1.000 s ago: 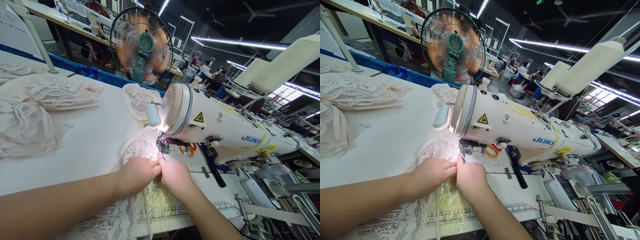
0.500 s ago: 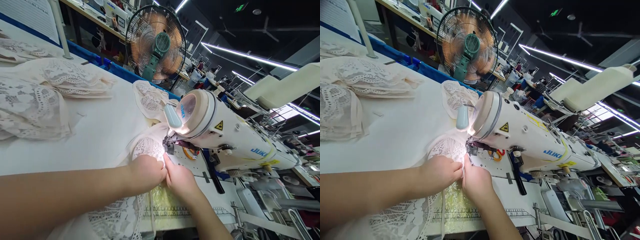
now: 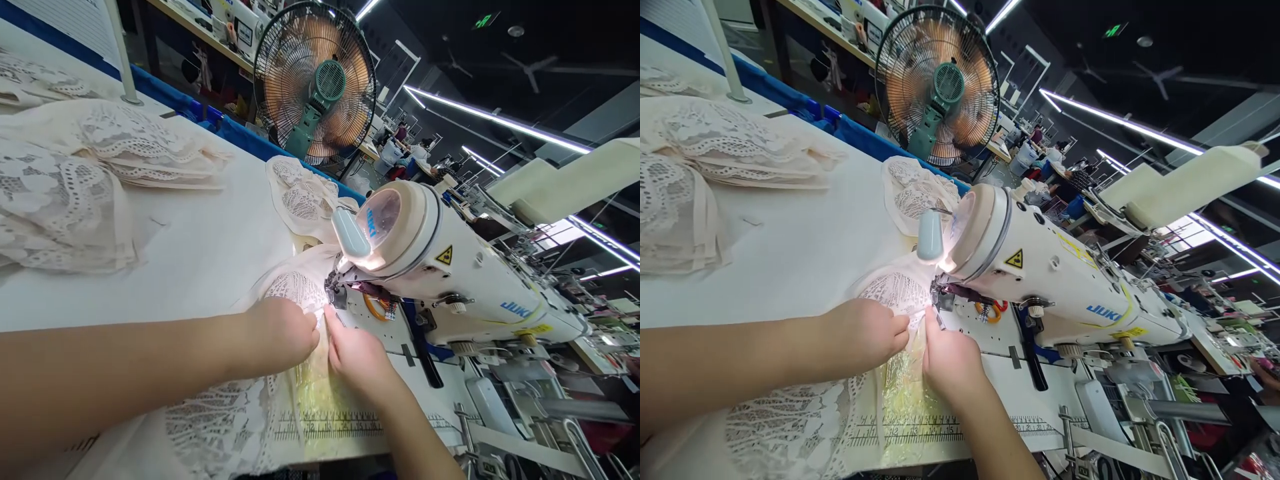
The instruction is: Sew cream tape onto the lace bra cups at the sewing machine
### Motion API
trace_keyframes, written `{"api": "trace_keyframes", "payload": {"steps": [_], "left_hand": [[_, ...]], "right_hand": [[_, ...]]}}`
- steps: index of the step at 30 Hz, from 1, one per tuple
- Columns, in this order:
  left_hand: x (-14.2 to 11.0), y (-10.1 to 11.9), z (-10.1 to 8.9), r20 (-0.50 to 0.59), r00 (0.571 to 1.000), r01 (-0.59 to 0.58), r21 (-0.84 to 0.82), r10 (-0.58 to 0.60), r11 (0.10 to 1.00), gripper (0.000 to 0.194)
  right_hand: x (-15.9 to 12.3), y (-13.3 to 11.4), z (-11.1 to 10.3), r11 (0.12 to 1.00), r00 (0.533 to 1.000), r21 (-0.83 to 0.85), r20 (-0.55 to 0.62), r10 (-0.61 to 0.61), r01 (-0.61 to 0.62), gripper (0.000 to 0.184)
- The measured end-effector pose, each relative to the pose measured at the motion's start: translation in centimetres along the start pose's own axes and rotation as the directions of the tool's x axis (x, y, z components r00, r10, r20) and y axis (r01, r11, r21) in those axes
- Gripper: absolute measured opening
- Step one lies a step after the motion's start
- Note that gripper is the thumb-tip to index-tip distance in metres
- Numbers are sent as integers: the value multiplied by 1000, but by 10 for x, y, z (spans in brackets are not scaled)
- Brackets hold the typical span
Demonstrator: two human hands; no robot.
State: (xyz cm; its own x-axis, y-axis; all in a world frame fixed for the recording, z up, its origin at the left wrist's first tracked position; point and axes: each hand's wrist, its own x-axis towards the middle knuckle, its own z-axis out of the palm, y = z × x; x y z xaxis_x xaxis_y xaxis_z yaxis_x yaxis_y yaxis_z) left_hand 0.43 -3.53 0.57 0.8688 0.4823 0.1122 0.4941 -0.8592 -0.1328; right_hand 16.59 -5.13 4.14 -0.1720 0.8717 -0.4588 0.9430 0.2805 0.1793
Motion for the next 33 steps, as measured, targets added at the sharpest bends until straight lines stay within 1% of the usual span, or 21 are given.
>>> {"api": "trace_keyframes", "payload": {"steps": [4, 6, 8, 9, 11, 12, 13, 14, 15, 16, 17, 19, 20, 23, 26, 29, 33], "left_hand": [[6, -1, -3, 31, 1000, 8, -141, -4, 990, 27], [9, 2, 1, -8, 1000, -3, -193, 1, 981, 26], [10, 5, 9, -112, 994, -16, -185, -4, 983, 22], [9, 6, 13, -192, 981, -32, -168, -1, 985, 19], [8, 7, 20, -348, 937, -87, -132, 36, 987, 17], [7, 6, 22, -396, 916, -123, -126, 64, 984, 18], [6, 5, 23, -409, 909, -143, -137, 76, 980, 19], [6, 2, 23, -393, 917, -140, -164, 66, 976, 18], [5, -1, 23, -356, 934, -116, -201, 38, 973, 14], [6, -5, 22, -309, 951, -75, -234, -1, 969, 8], [6, -9, 22, -266, 963, -32, -256, -39, 966, 7], [6, -18, 23, -208, 975, 15, -268, -73, 963, 25], [7, -21, 24, -194, 979, 9, -267, -63, 964, 31], [7, -29, 27, -163, 986, -16, -283, -31, 959, 35], [6, -31, 26, -162, 987, -36, -275, -9, 961, 43], [6, -31, 22, -131, 991, -11, -235, -21, 972, 49], [7, -31, 17, -84, 996, 7, -216, -26, 976, 50]], "right_hand": [[0, 1, -2, 1000, 999, 14, -25, -20, 20, 67], [-3, 4, -1, 998, 999, 54, -40, -20, 22, 67], [-6, 9, 1, 995, 998, 93, -56, -30, 35, 66], [-7, 11, 3, 993, 997, 107, -63, -41, 47, 66], [-8, 15, 7, 990, 995, 120, -72, -68, 76, 66], [-9, 17, 9, 987, 993, 125, -76, -88, 97, 66], [-9, 18, 11, 984, 991, 131, -82, -110, 120, 66], [-9, 19, 13, 981, 988, 135, -87, -130, 141, 65], [-10, 20, 14, 978, 985, 137, -94, -147, 159, 64], [-10, 20, 15, 976, 983, 136, -101, -155, 168, 62], [-11, 21, 16, 976, 982, 135, -107, -155, 169, 61], [-13, 22, 18, 977, 981, 136, -128, -146, 163, 60], [-14, 22, 20, 976, 979, 137, -142, -147, 167, 60], [-16, 26, 26, 971, 966, 113, -174, -190, 212, 57], [-18, 30, 35, 961, 948, 81, -202, -245, 265, 53], [-19, 33, 42, 945, 914, 77, -290, -283, 318, 51], [-22, 35, 47, 932, 874, 66, -375, -308, 356, 51]]}}
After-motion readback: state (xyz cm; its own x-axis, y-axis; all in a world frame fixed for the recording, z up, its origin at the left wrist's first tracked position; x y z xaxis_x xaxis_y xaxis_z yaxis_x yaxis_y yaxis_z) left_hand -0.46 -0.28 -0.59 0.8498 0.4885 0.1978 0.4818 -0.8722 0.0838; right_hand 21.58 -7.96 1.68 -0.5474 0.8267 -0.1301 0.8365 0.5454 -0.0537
